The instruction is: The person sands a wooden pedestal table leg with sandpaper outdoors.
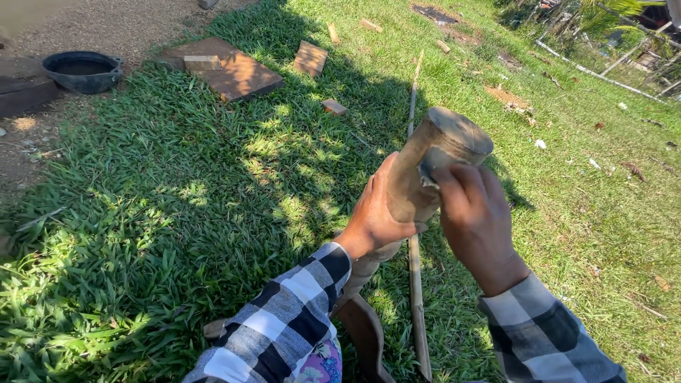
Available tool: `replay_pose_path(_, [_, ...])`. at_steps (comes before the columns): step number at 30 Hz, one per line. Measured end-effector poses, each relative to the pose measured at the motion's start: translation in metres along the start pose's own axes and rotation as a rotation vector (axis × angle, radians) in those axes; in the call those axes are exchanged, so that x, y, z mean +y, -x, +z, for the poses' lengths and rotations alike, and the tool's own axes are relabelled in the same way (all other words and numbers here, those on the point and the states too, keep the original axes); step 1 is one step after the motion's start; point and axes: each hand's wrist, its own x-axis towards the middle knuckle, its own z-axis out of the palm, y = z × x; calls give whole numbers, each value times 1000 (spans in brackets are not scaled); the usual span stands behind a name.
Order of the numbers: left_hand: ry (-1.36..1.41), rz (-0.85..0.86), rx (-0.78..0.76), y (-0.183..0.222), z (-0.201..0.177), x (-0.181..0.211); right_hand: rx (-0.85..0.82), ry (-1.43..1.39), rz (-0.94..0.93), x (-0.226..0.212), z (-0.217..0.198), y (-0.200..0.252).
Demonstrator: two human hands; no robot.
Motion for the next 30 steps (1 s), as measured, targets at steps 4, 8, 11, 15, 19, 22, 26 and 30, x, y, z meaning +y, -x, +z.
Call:
replay_pose_path(4, [20,30,1,2,-1,1,64,22,46,-6,6,6])
replay_pose_path(8, [30,39,9,1,1,2,28,-38,-96,-13,20,19])
replay_pose_path(11, [71,104,13,-1,-3,2,46,-86,-74,-5,11,10])
replay_pose_path(15, [125,94,-18,3,-9,10,132,-45,49,1,-3,0])
replay_pose_path(19, [98,45,-12,2,-8,15,136,-51,22,-1,12,20])
replay_pose_path(22, [161,69,-23,1,-9,14,116,-90,-36,0,18,28])
replay_pose_path(26, [205,125,-40,0,-9,9,181,-110,2,15,10,14])
replay_pose_path(30, [209,130,-21,2,-7,10,247,-120,65,18,6,9])
